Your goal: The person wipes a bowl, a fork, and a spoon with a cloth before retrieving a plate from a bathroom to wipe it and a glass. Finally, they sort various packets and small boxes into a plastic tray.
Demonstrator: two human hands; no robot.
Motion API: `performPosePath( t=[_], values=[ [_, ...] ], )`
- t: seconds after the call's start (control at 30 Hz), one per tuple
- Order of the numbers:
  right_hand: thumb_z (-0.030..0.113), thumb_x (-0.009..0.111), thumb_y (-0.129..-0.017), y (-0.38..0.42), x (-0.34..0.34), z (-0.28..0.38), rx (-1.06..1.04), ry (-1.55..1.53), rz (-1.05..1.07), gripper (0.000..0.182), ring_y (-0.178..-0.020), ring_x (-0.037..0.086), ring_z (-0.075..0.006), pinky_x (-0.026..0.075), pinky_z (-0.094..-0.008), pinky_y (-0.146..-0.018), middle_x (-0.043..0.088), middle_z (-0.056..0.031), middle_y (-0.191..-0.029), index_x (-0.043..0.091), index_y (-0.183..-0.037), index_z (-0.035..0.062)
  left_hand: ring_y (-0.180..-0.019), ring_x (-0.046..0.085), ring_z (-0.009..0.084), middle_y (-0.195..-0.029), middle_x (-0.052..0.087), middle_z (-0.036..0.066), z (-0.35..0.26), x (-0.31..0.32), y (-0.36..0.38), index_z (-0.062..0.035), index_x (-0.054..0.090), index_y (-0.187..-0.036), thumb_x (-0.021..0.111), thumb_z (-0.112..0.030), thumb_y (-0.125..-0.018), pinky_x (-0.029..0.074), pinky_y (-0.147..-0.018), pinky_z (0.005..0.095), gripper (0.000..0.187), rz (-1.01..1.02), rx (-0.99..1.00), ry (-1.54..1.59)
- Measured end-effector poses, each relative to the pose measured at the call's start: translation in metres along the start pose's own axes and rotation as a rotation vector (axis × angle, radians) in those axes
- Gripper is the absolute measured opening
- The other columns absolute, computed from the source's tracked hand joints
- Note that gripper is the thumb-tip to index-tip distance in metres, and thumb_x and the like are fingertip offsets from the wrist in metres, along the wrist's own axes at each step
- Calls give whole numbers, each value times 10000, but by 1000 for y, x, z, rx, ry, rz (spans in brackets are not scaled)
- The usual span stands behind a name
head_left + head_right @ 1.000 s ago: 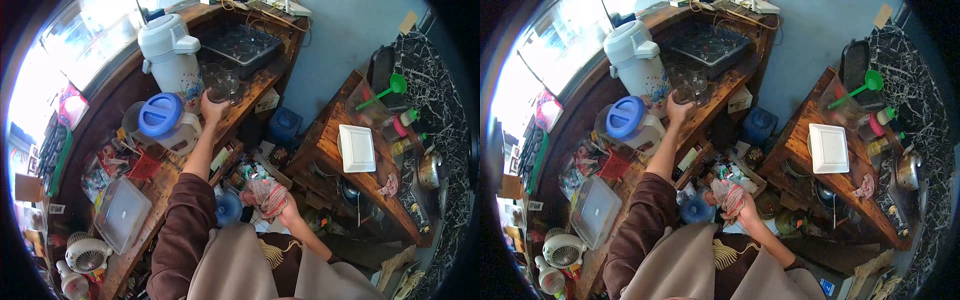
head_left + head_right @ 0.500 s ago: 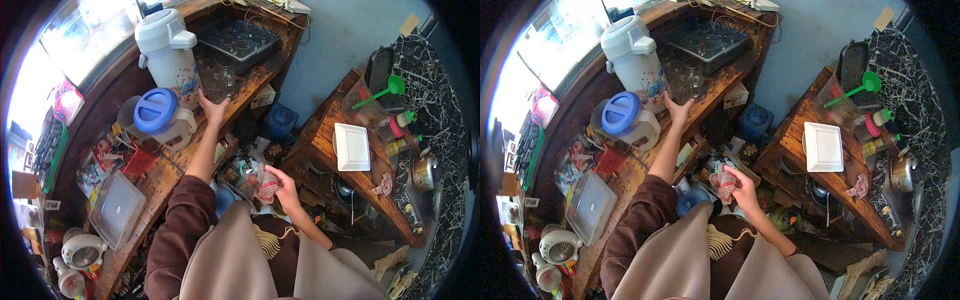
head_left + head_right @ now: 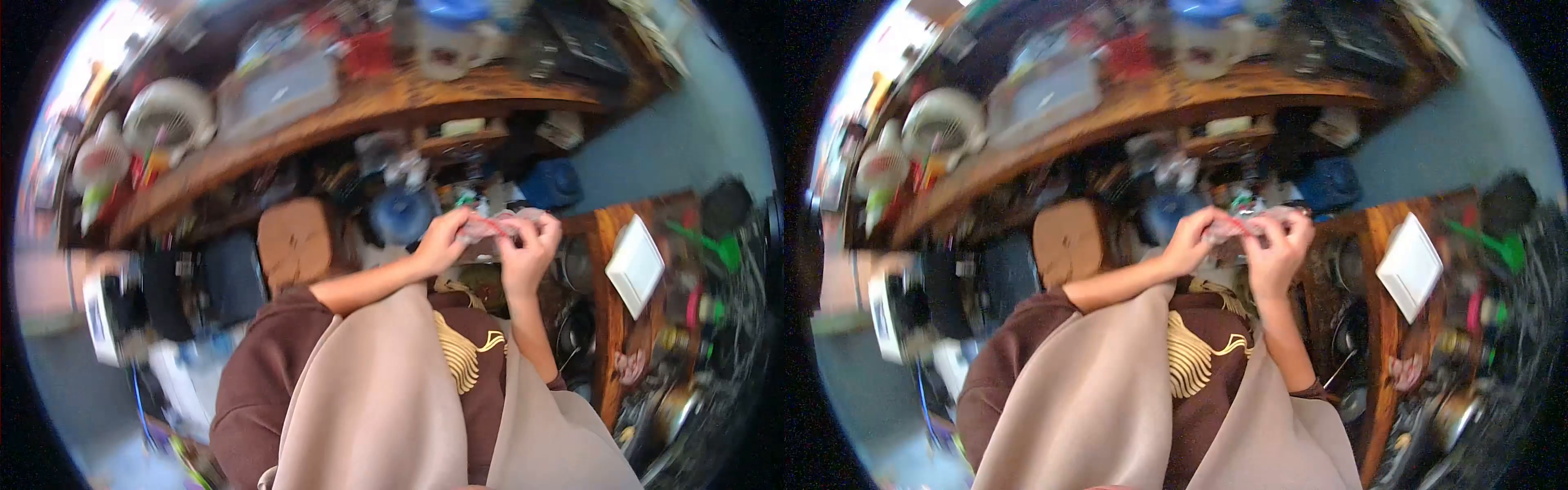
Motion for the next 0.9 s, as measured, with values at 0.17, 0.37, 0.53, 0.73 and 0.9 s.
performPosePath(
  t=[0.17, 0.37, 0.53, 0.73, 0.9],
  values=[
    [50, 649, -608, 19, 43, 18, -196, -94, 123, 163, -893, 470, -256, 381, -352, -779, 492, -82, -924, 628, -763, 98, -820, 584, 254, -866, 594, 138, -43, -92, 89, -7, 569, -931, 454, 39, -684, 453, -736, 317, 276, -347, -94, -321],
    [85, 636, -652, 86, 132, 96, -350, -76, 401, 120, -859, 483, -269, 402, -354, -731, 495, -95, -963, 613, -767, 113, -682, 589, 133, -790, 600, 85, -68, -155, 219, -11, 573, -930, 433, 51, -786, 455, -580, 248, 210, -524, -270, -407],
    [157, 559, -753, 137, 197, 171, -364, 8, 811, 97, -723, 573, -335, 464, -419, -630, 600, -119, -770, 614, -809, 101, -790, 524, 247, -814, 553, 102, -61, -233, 318, -44, 586, -889, 470, -89, -784, 412, -705, 320, 163, -787, -273, -739],
    [155, 492, -811, 211, 313, 335, 40, -606, 1250, 195, -502, 579, -143, 458, -259, -532, 612, -90, -635, 621, -886, 30, -754, 489, 215, -801, 453, 95, -57, -337, 473, -16, 596, -866, 469, -97, -796, 403, -665, 291, 165, -1115, -572, -667],
    [131, 522, -756, 297, 424, 476, -144, -679, 1189, 193, -674, 600, -169, 445, -270, -628, 625, -103, -715, 632, -887, 41, -651, 493, 102, -806, 535, 30, 9, -410, 629, -23, 559, -974, 459, -135, -859, 434, -626, 234, 189, -1462, -743, 46]
  ],
)
Point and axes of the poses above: each hand's wrist, its own y-axis away from the middle knuckle, its own x-axis out of the palm, z = x × y, the point moved 6 cm from there along -y, towards the middle knuckle
